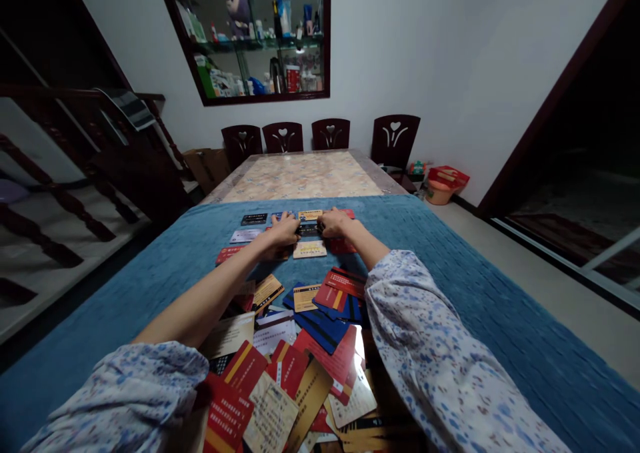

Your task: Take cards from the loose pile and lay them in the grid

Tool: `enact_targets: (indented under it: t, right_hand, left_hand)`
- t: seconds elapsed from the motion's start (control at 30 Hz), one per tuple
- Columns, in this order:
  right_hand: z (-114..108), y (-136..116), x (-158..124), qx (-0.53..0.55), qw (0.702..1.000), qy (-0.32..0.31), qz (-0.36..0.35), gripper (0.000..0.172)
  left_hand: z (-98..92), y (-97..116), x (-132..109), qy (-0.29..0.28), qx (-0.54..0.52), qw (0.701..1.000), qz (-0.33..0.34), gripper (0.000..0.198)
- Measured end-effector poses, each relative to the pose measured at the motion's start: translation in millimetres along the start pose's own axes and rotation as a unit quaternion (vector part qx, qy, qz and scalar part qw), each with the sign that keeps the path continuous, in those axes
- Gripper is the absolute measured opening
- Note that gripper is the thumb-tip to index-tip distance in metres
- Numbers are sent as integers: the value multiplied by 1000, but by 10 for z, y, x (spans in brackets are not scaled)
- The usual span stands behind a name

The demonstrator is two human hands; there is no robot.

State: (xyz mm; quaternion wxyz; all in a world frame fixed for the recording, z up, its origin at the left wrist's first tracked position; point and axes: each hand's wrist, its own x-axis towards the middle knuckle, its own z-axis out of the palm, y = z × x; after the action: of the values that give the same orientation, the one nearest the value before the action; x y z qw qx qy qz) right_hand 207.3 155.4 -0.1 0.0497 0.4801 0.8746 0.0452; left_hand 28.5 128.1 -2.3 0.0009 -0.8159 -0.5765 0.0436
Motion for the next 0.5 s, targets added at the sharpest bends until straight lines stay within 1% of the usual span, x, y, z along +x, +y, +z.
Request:
enact_targets:
  t: [0.13, 0.23, 0.33, 0.5]
  right_hand:
    - [-32, -12, -72, 8, 1000, 4, 17, 48]
    - [-58, -18, -127, 20, 999, 11, 22, 52]
    - [-91, -32, -189, 32, 999, 25, 22, 50]
    - [-150, -92, -334, 39, 998, 55, 14, 39]
  left_hand:
    - [-62, 9, -125, 14, 4, 1000, 10, 31]
    - [-87, -4, -208, 39, 6, 999, 21, 30]
    - [-88, -28, -277, 60, 10, 998, 33, 30]
    - [-83, -63, -406, 73, 13, 996, 48, 30]
